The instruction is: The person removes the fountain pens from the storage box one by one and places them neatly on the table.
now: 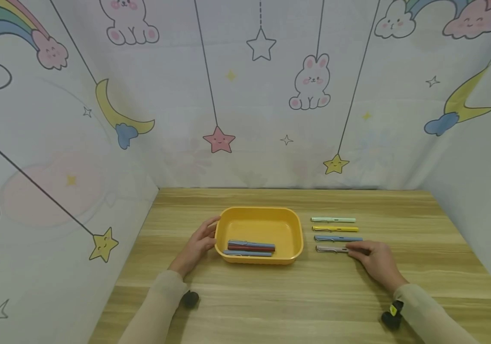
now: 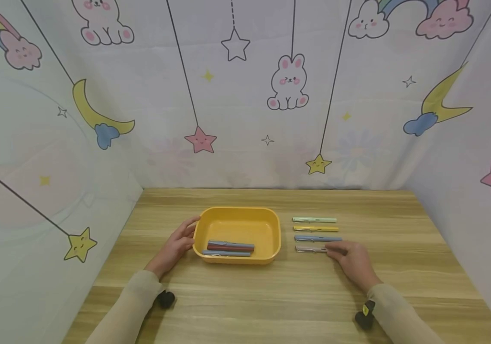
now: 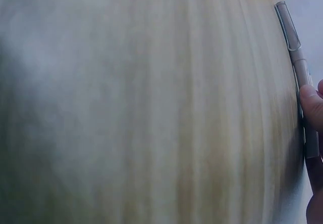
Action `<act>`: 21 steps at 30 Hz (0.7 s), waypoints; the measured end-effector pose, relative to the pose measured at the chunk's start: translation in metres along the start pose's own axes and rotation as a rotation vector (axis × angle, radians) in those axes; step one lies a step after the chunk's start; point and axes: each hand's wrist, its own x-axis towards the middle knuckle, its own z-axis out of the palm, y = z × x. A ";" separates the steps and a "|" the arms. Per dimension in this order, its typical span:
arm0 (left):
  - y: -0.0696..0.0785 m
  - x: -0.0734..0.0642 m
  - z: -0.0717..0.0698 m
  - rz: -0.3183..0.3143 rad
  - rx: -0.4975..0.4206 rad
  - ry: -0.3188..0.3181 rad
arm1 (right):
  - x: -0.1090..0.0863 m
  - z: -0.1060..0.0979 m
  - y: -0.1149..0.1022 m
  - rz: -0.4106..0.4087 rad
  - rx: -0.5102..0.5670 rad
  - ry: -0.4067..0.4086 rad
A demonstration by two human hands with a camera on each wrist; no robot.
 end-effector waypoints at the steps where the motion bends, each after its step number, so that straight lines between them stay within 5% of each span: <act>1: 0.000 0.000 0.000 0.000 -0.001 0.000 | 0.000 0.000 0.000 0.003 0.000 -0.002; 21: 0.002 0.000 0.000 -0.009 -0.002 0.008 | 0.001 -0.002 -0.001 -0.003 -0.009 -0.017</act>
